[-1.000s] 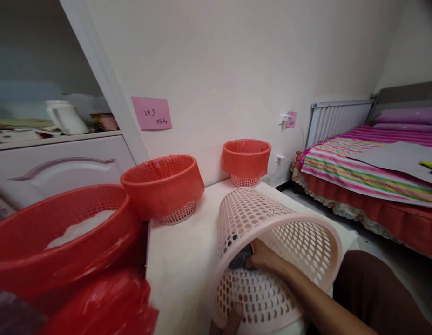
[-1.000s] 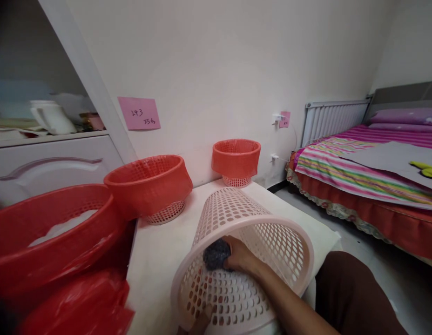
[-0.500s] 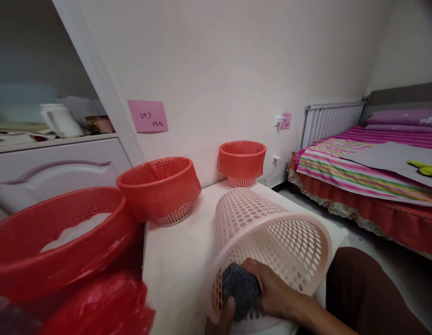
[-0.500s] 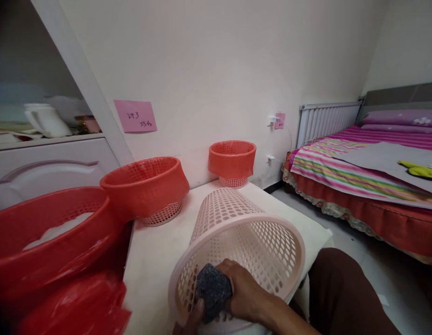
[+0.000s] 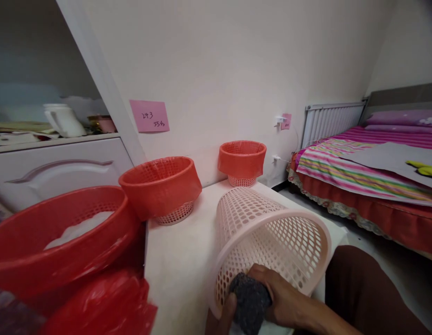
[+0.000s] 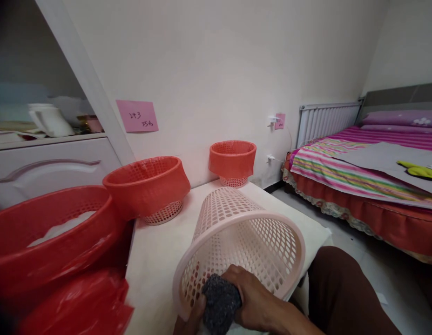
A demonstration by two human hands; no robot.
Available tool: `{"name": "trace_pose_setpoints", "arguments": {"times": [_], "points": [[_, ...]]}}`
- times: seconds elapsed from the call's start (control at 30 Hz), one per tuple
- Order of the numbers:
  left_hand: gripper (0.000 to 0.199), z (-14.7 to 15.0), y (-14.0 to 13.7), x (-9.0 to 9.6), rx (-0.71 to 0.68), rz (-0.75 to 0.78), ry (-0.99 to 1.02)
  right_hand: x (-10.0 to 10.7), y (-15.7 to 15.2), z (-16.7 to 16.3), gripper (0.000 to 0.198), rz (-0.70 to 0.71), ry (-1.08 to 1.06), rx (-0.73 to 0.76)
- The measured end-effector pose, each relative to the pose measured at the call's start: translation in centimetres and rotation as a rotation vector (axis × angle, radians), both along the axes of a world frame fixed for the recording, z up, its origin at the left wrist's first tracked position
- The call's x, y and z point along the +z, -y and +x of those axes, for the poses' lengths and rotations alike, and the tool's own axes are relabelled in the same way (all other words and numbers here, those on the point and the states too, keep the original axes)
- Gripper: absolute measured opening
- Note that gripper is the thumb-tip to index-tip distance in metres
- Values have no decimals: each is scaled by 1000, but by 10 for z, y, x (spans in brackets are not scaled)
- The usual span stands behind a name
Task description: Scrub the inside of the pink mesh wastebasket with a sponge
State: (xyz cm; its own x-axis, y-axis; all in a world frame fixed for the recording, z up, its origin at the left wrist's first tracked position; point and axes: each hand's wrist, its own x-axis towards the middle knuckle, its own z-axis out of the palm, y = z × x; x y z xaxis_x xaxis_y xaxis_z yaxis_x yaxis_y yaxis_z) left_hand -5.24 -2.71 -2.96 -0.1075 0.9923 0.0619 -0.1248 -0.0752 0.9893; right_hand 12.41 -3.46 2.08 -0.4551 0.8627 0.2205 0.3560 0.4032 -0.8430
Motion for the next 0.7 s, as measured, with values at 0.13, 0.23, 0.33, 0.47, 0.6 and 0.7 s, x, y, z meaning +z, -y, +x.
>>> {"name": "trace_pose_setpoints", "arguments": {"times": [0.13,0.23,0.33,0.47,0.6,0.7], "points": [[79,-11,-5,-12,48,-53,-34,4,1,-2,30,7,-35,52],[76,-23,-7,-13,72,-66,-52,8,1,-3,31,-13,-28,65],[72,-31,-3,-7,99,-126,-44,5,-2,-2,32,-27,-14,96],[71,-30,2,4,115,-111,-31,-11,-19,4,39,-38,-30,-7],[70,-13,11,7,91,-120,8,-20,-52,19,64,76,4,-283],[63,6,26,2,53,-242,-9,-21,-73,33,66,109,36,-437]]}}
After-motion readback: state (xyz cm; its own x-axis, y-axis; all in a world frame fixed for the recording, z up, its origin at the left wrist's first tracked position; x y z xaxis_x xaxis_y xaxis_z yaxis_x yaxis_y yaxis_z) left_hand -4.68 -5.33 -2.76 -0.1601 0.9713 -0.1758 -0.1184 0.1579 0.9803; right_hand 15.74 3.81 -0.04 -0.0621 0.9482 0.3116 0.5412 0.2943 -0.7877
